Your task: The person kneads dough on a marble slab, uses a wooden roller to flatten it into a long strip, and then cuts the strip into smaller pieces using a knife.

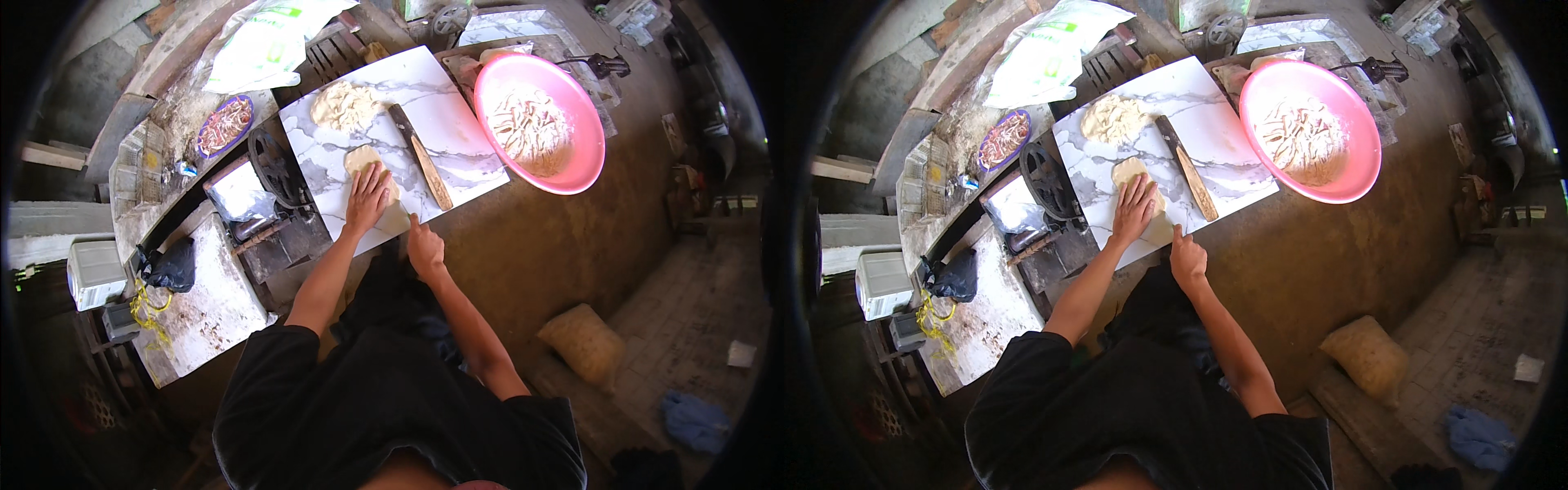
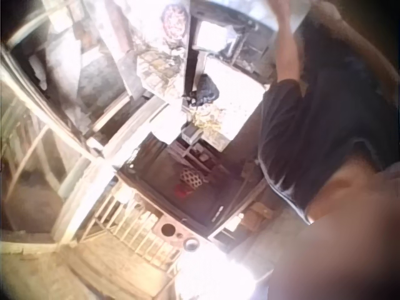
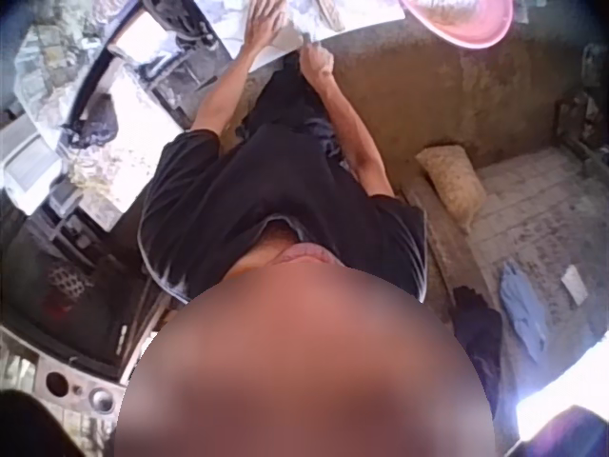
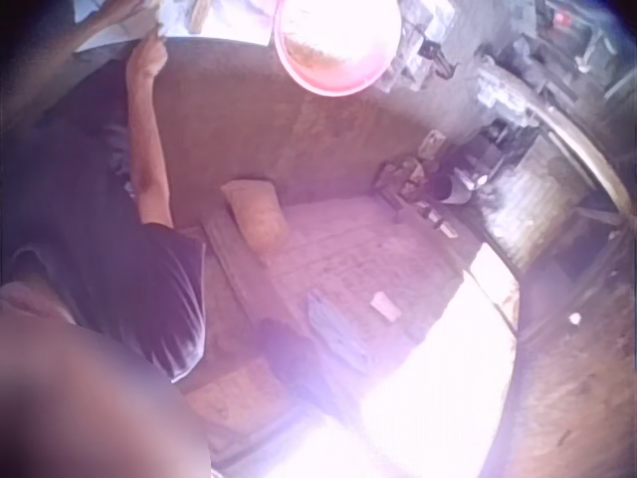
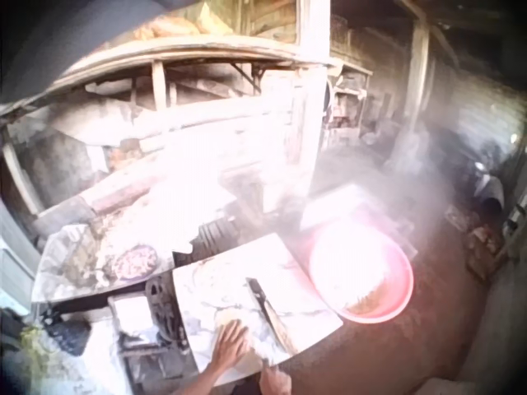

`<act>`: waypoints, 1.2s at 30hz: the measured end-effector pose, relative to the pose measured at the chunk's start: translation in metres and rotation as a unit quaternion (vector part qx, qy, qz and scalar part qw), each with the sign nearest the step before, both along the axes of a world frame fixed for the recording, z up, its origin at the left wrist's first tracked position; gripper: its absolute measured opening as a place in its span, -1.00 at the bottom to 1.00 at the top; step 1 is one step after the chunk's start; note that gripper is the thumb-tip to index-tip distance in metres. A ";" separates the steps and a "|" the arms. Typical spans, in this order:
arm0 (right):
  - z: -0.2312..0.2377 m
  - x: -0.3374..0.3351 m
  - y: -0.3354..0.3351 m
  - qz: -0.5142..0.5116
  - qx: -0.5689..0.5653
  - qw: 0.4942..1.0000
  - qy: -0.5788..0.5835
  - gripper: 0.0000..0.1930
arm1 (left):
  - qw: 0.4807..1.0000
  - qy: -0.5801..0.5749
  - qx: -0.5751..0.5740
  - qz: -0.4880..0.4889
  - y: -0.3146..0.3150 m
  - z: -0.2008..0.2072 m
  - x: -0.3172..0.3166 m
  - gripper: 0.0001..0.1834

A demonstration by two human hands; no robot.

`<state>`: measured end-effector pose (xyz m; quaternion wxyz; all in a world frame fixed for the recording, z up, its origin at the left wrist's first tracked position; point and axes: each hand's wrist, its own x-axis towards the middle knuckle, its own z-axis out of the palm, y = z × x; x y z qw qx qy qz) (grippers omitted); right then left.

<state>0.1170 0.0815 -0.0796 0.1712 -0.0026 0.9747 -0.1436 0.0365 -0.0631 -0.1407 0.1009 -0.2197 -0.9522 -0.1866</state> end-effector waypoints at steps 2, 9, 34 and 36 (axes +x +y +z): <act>0.000 0.004 0.001 -0.002 -0.001 1.000 -0.001 -0.62 | 1.000 0.007 0.001 -0.001 -0.002 -0.002 -0.001 -0.58; 0.001 0.008 0.010 -0.052 -0.042 0.996 0.066 -0.70 | 0.988 -0.130 0.074 -0.023 -0.005 0.013 -0.011 -0.59; -0.008 -0.029 -0.052 -0.219 -0.088 0.954 0.183 -0.76 | 0.981 -0.022 0.095 -0.168 -0.025 0.009 0.000 -0.60; -0.009 -0.031 -0.053 -0.221 -0.087 0.953 0.190 -0.76 | 0.981 -0.028 0.104 -0.164 -0.028 0.008 0.001 -0.61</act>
